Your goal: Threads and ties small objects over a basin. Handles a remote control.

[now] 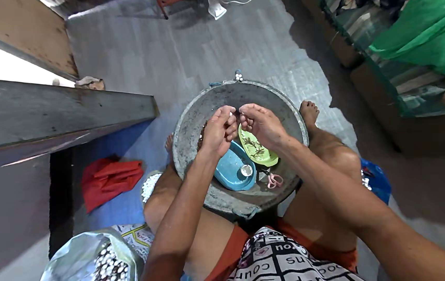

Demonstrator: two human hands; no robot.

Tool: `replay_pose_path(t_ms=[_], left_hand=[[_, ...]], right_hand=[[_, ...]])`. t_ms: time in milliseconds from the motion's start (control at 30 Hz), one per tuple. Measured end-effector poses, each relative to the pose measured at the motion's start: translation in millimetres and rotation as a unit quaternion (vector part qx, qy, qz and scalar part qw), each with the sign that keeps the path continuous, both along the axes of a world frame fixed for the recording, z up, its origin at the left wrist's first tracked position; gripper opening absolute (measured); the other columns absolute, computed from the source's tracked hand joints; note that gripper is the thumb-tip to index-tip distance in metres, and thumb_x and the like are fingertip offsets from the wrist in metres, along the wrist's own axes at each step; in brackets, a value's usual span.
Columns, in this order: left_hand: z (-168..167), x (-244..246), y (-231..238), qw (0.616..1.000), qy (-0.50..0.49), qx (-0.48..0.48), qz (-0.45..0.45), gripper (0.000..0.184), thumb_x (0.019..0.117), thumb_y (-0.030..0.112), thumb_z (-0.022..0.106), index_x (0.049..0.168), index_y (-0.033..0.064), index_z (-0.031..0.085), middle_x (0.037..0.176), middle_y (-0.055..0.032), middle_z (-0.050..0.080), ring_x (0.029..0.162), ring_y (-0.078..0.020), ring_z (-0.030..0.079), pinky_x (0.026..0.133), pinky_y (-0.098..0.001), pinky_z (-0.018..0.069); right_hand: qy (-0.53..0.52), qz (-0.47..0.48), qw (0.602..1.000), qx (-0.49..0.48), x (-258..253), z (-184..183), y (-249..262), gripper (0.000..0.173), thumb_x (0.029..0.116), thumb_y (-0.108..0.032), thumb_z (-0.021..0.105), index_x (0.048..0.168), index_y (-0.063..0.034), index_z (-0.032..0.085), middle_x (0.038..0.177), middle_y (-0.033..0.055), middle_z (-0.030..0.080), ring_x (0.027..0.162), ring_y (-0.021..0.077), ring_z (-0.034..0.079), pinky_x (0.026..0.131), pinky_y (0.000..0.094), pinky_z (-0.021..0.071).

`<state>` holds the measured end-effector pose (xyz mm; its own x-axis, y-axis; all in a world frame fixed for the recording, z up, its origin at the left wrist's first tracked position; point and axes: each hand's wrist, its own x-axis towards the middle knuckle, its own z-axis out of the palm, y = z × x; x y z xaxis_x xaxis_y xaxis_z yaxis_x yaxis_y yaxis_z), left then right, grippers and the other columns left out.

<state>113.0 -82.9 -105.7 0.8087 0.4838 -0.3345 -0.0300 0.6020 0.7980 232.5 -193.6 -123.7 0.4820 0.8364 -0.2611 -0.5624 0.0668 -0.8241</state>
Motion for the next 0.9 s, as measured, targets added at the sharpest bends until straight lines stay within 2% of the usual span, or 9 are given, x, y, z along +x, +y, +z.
replay_pose_path(t_ms=[167, 300, 433, 500, 633, 700, 800, 833, 900], left_hand=[[-3.0, 0.9, 1.0, 1.0, -0.007, -0.02, -0.001, 0.032, 0.1123, 0.038, 0.037, 0.113, 0.0172, 0.061, 0.072, 0.0042, 0.049, 0.049, -0.0033, 0.04, 0.042, -0.0153, 0.0344], [0.1, 0.2, -2.3, 0.999, 0.027, 0.03, 0.005, 0.025, 0.1122, 0.036, 0.039, 0.122, 0.0204, 0.057, 0.073, 0.0042, 0.045, 0.048, -0.0032, 0.037, 0.041, -0.0153, 0.0321], [3.6, 1.6, -11.3, 0.988, 0.097, 0.113, 0.033, 0.015, 0.1087, 0.037, 0.051, 0.113, 0.0223, 0.053, 0.064, 0.0052, 0.038, 0.044, -0.0039, 0.032, 0.039, -0.017, 0.0282], [3.6, 1.2, -13.5, 0.985, 0.1, 0.136, 0.038, 0.015, 0.1077, 0.036, 0.054, 0.112, 0.0215, 0.053, 0.062, 0.0045, 0.038, 0.043, -0.0043, 0.031, 0.038, -0.0175, 0.0276], [5.1, 0.5, -8.5, 0.988, 0.081, 0.123, 0.039, 0.029, 0.1099, 0.046, 0.043, 0.1, 0.0206, 0.053, 0.058, 0.0062, 0.03, 0.042, -0.005, 0.026, 0.038, -0.0185, 0.0249], [7.7, 2.3, 1.9, 0.99, 0.05, 0.116, 0.068, 0.027, 0.1122, 0.033, 0.039, 0.105, 0.0158, 0.058, 0.057, 0.0064, 0.034, 0.042, -0.0054, 0.03, 0.038, -0.0192, 0.0288], [12.3, -0.4, 12.2, 0.978, 0.028, 0.204, 0.04, 0.031, 0.106, 0.01, 0.041, 0.133, 0.0093, 0.057, 0.065, 0.0031, 0.042, 0.046, -0.0065, 0.037, 0.041, -0.0203, 0.0332], [13.2, -1.7, 12.7, 0.964, 0.034, 0.263, 0.026, 0.031, 0.1042, 0.008, 0.049, 0.133, 0.0056, 0.061, 0.068, 0.0006, 0.049, 0.049, -0.0074, 0.041, 0.043, -0.0215, 0.0358], [13.4, -4.4, 12.6, 0.924, 0.048, 0.379, 0.002, 0.025, 0.1003, 0.011, 0.066, 0.124, 0.003, 0.069, 0.077, -0.0028, 0.067, 0.06, -0.0088, 0.058, 0.056, -0.0247, 0.0521]], right_hand=[[-0.019, 0.019, 0.999, -0.031, 3.3, -0.8, 0.7, 0.025, 0.1076, -0.021, 0.049, 0.12, -0.0099, 0.067, 0.093, 0.0033, 0.065, 0.076, 0.0119, 0.06, 0.072, 0.0302, 0.0542], [-0.059, 0.043, 0.995, -0.065, 3.0, -0.8, 0.2, 0.031, 0.1083, -0.03, 0.049, 0.121, -0.0119, 0.071, 0.088, 0.0011, 0.063, 0.07, 0.0104, 0.055, 0.066, 0.028, 0.0502], [-0.169, 0.061, 0.984, -0.02, 0.9, -0.2, 1.0, 0.026, 0.1046, -0.025, 0.061, 0.12, -0.0076, 0.073, 0.091, 0.0058, 0.071, 0.067, 0.0105, 0.058, 0.061, 0.0248, 0.0501], [-0.212, 0.062, 0.975, 0.001, 4.3, -2.7, 4.1, 0.024, 0.1033, -0.02, 0.064, 0.118, -0.0034, 0.071, 0.094, 0.0083, 0.072, 0.073, 0.013, 0.064, 0.067, 0.0283, 0.0546], [-0.161, 0.072, 0.984, 0.02, 6.1, -3.0, 6.1, 0.025, 0.1042, -0.023, 0.062, 0.114, -0.0018, 0.071, 0.089, 0.0078, 0.069, 0.072, 0.0127, 0.06, 0.067, 0.0283, 0.0528], [-0.095, 0.08, 0.992, 0.03, 5.5, -2.3, 6.3, 0.026, 0.1056, -0.024, 0.059, 0.117, -0.0023, 0.07, 0.09, 0.0068, 0.067, 0.074, 0.0121, 0.061, 0.069, 0.0283, 0.0546], [-0.041, 0.068, 0.997, 0.014, 2.4, -2.6, 4.1, 0.026, 0.1068, -0.029, 0.057, 0.115, -0.0082, 0.07, 0.088, 0.0026, 0.065, 0.072, 0.0091, 0.06, 0.069, 0.0256, 0.0555], [-0.03, 0.067, 0.997, 0.016, 4.3, -2.6, 5.0, 0.026, 0.1073, -0.027, 0.056, 0.116, -0.0061, 0.069, 0.089, 0.0037, 0.066, 0.073, 0.0104, 0.061, 0.07, 0.0273, 0.0557], [-0.029, 0.061, 0.998, 0.018, 6.6, -2.7, 6.5, 0.024, 0.1071, -0.025, 0.056, 0.111, -0.0047, 0.069, 0.089, 0.004, 0.067, 0.074, 0.0107, 0.062, 0.071, 0.0278, 0.0564]])
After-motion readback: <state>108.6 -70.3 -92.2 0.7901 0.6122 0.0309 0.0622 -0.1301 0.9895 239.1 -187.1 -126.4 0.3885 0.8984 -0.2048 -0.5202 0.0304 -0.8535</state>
